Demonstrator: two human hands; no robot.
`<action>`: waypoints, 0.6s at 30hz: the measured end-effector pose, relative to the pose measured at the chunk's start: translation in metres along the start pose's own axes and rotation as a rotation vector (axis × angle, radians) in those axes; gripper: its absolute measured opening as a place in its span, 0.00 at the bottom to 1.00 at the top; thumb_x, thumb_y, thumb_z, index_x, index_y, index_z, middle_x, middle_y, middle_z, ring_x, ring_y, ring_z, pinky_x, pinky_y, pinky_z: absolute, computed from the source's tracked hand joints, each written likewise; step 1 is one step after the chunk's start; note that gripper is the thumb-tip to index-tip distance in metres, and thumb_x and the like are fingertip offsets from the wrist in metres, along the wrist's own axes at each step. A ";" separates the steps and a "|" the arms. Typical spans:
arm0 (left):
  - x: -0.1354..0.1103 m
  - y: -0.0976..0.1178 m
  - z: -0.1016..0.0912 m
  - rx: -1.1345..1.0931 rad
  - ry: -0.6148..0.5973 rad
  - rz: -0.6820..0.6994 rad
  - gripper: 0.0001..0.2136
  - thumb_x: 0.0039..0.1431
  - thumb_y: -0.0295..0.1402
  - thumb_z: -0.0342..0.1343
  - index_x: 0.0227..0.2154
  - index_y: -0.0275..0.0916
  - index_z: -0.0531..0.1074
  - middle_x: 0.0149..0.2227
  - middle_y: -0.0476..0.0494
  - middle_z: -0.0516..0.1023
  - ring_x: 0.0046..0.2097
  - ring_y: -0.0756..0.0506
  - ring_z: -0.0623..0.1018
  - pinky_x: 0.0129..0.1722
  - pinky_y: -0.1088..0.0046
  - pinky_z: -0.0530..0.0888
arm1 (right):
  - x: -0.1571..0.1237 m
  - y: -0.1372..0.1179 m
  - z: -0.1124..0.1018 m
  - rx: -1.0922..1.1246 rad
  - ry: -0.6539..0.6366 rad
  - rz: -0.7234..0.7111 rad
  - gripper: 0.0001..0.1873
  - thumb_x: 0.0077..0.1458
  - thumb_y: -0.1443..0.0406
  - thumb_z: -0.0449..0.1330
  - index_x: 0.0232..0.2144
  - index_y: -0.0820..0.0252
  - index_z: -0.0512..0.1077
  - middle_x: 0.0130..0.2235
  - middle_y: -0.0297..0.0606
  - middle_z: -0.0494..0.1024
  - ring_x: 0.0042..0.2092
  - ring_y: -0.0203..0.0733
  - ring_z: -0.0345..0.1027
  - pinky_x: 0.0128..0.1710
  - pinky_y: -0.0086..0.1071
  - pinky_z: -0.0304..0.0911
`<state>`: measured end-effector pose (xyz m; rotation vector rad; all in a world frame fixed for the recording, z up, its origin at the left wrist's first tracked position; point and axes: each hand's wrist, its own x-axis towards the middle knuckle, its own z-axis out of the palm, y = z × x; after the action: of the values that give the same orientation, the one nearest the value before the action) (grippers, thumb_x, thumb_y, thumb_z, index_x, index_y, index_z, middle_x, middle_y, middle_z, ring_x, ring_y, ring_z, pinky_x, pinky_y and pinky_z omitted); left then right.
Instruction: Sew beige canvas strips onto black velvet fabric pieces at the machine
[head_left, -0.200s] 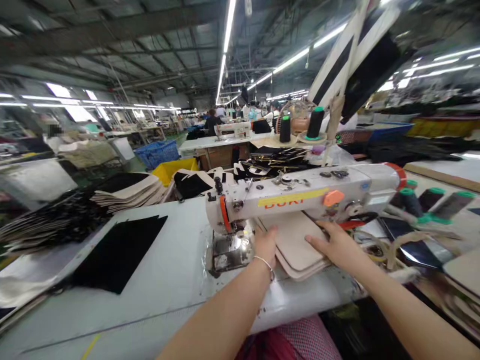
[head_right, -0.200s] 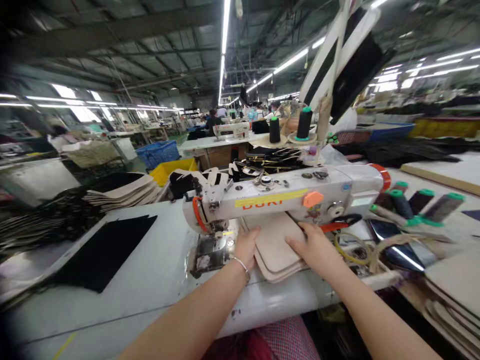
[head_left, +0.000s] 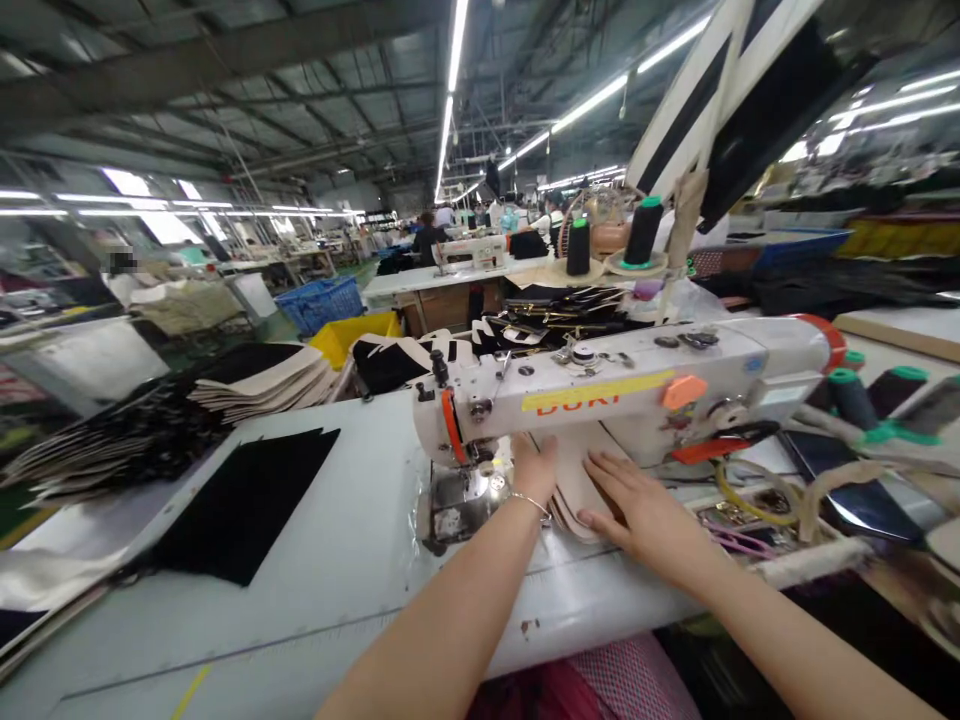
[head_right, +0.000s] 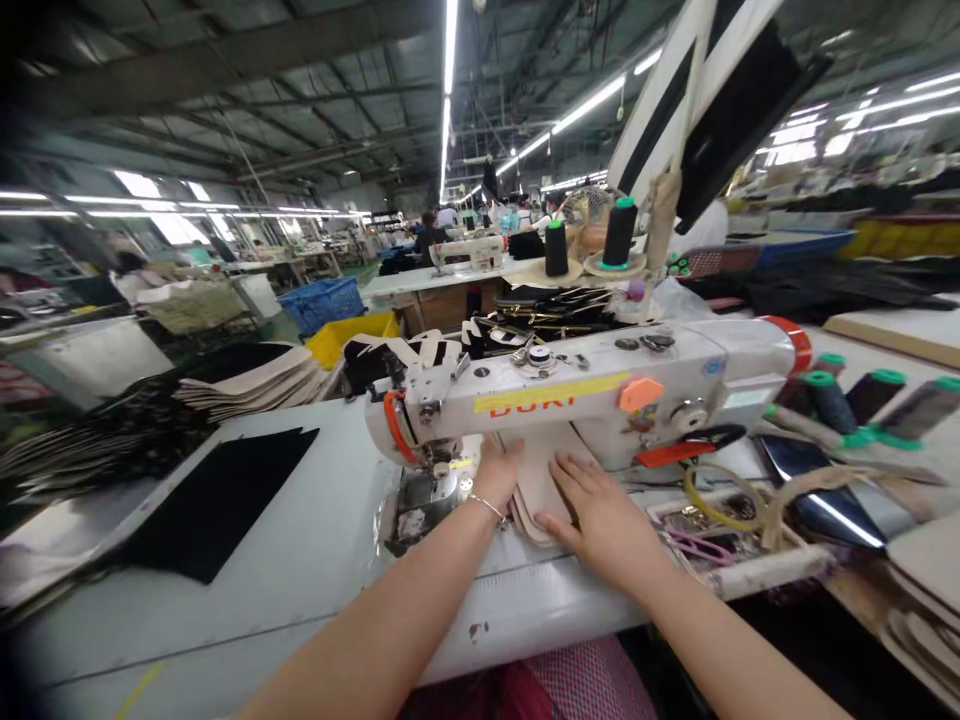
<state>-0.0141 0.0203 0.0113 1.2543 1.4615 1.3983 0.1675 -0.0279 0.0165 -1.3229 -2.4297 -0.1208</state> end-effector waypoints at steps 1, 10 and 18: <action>-0.003 0.000 -0.005 0.017 -0.005 0.017 0.20 0.57 0.31 0.54 0.53 0.37 0.65 0.56 0.35 0.70 0.60 0.40 0.67 0.62 0.62 0.60 | 0.000 -0.003 0.001 0.000 -0.014 -0.016 0.36 0.56 0.44 0.52 0.60 0.59 0.62 0.61 0.45 0.64 0.61 0.51 0.58 0.60 0.46 0.55; -0.072 -0.015 -0.058 0.018 -0.180 0.106 0.21 0.61 0.36 0.52 0.56 0.37 0.64 0.57 0.34 0.67 0.58 0.39 0.69 0.58 0.59 0.66 | 0.011 -0.014 -0.008 -0.082 0.021 -0.050 0.25 0.60 0.61 0.50 0.56 0.68 0.66 0.51 0.51 0.74 0.49 0.50 0.71 0.49 0.45 0.66; -0.106 0.015 -0.085 -0.469 -0.211 -0.182 0.34 0.60 0.40 0.55 0.65 0.45 0.46 0.45 0.39 0.76 0.39 0.44 0.79 0.40 0.65 0.77 | -0.093 -0.098 -0.045 0.136 0.104 -0.303 0.35 0.54 0.72 0.51 0.61 0.37 0.58 0.54 0.24 0.72 0.56 0.38 0.65 0.54 0.36 0.66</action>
<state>-0.0677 -0.1045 0.0252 0.9134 1.0006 1.3386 0.1441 -0.1672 0.0344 -0.8640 -2.4837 -0.0981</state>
